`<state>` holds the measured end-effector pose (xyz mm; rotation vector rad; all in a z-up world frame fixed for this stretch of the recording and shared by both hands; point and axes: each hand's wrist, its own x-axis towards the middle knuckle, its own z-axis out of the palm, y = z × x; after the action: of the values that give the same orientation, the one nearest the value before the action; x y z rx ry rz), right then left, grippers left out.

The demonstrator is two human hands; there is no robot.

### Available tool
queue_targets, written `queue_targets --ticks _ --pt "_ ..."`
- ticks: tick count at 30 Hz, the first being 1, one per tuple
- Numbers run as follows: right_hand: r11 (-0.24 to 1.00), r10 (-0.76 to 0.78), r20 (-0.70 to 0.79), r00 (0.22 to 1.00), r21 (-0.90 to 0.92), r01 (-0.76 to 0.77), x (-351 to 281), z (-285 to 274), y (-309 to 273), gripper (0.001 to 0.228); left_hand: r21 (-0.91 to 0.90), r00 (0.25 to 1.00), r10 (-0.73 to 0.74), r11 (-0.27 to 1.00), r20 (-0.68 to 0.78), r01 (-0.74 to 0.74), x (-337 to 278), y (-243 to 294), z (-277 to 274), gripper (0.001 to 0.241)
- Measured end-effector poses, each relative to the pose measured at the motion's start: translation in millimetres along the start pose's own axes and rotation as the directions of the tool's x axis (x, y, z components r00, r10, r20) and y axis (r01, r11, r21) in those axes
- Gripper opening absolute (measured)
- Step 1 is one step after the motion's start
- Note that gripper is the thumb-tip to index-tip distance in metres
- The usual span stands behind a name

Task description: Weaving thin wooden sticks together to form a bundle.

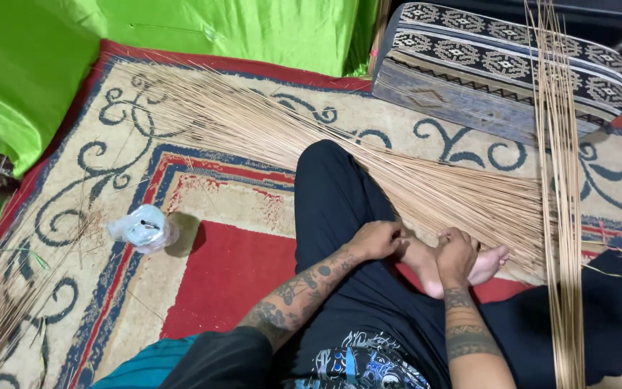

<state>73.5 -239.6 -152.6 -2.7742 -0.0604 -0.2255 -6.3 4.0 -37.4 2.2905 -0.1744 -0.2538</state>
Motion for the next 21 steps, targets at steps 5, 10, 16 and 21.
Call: queue_targets --ticks 5,10,16,21 --pt "0.997 0.044 -0.251 0.967 0.071 -0.027 -3 9 8 0.009 0.009 1.000 0.016 1.000 -0.001 -0.016 7 -6 5 0.023" --pt "1.000 0.031 -0.475 0.879 0.015 -0.027 -10 -8 2 0.013 0.000 1.000 0.012 1.000 0.002 -0.012 7 -6 3 0.024" --pt "0.972 0.049 -0.702 0.710 0.197 0.128 -6 -30 -6 0.008 -0.012 1.000 0.006 1.000 0.003 -0.006 8 -8 3 0.023" --pt "0.958 0.053 -0.785 0.617 0.215 0.192 -10 -63 -27 0.006 -0.016 1.000 0.020 1.000 -0.003 -0.021 7 -8 4 0.024"
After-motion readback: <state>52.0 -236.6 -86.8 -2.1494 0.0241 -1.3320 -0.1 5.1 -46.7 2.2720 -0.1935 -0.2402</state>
